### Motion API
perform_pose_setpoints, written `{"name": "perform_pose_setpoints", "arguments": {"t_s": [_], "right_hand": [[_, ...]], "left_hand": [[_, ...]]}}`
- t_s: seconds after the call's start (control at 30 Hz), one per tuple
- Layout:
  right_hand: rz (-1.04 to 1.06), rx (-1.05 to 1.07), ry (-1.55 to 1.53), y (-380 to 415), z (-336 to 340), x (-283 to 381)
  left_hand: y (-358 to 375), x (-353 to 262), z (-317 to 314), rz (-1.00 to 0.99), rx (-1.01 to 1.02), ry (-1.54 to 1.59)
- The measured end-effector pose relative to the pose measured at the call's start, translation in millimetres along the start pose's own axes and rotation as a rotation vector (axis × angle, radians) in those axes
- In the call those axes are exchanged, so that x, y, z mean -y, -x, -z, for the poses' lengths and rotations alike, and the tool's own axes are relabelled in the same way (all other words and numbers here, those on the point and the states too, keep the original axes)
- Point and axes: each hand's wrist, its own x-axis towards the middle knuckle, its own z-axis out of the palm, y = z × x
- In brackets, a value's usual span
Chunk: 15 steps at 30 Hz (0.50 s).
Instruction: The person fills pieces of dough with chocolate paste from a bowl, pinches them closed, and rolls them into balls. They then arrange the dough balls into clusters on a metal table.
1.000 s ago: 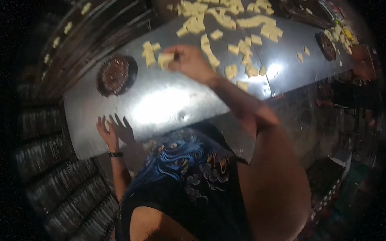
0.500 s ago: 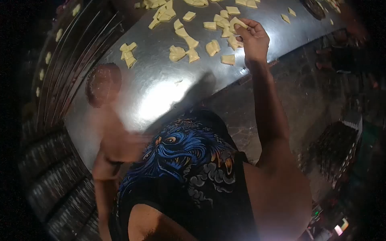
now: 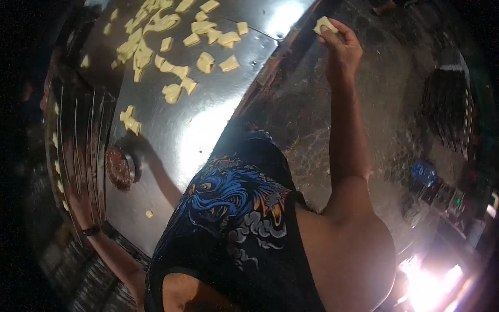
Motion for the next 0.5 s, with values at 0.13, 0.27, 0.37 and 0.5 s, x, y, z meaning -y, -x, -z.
{"name": "perform_pose_setpoints", "arguments": {"t_s": [0.13,0.27,0.37,0.5], "right_hand": [[-0.030,0.175,0.022,15.7,-9.9,-9.8],[-0.291,0.328,0.124,69.9,-77.3,1.8],[-0.282,0.546,0.155,137.8,-125.9,-8.8],[-0.392,0.647,-0.176,193.2,-159.3,-21.5]], "left_hand": [[12.2,-113.7,-41.5,-0.014,0.239,0.635],[14.4,-244.2,-112.4,0.029,0.312,1.304],[18.5,-311.8,-141.6,0.191,0.282,1.718],[24.0,-341.5,-145.9,0.216,0.057,1.691]]}}
